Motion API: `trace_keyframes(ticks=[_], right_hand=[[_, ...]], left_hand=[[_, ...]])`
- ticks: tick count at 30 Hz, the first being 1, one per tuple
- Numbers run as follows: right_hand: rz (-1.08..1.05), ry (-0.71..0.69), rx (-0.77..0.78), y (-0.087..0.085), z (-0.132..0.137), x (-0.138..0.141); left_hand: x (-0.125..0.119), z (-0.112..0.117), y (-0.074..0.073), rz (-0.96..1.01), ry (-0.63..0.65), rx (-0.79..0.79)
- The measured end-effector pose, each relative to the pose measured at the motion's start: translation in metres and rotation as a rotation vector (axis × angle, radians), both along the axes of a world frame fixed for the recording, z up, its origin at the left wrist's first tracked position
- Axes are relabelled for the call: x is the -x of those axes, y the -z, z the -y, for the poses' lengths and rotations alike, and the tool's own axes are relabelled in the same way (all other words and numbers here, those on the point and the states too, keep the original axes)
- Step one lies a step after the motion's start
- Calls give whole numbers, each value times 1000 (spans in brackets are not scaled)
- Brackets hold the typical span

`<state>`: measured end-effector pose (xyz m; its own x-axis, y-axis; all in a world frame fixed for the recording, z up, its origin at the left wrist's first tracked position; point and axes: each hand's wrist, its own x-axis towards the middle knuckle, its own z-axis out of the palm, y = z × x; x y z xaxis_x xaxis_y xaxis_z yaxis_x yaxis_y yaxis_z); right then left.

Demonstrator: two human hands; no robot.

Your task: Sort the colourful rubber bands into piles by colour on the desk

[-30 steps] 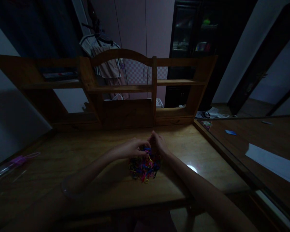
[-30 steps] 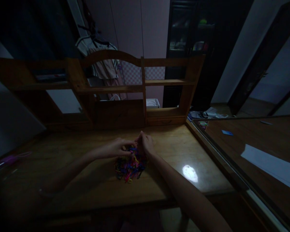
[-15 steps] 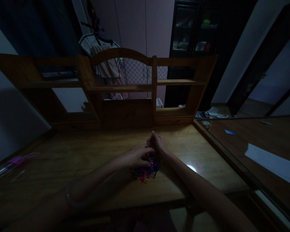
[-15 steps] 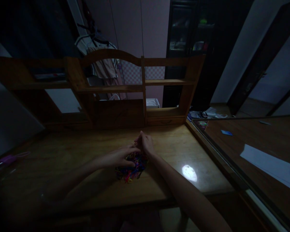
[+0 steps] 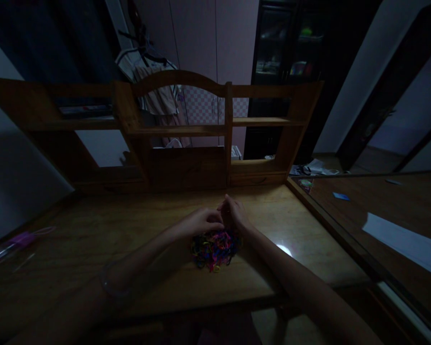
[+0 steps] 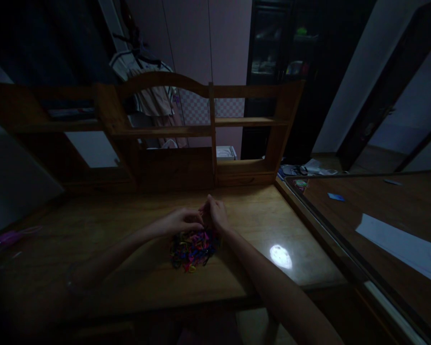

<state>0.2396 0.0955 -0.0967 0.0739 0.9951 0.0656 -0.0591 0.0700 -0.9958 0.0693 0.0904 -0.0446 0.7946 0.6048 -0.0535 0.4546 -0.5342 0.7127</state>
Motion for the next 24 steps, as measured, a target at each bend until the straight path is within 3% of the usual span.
trace_keyframes(ticks=[6,10,15,24], right_hand=[[-109,-11,25,-2,1,1],[-133,-12,10,0,1,2],[-171,-20,49,2,0,3],[-175,-17,62,3,-1,2]], left_hand=[[6,5,-11,34,-53,26],[9,11,-20,32,83,25],[9,24,-13,-60,252,-89],[-4,31,-12,-52,176,-276]])
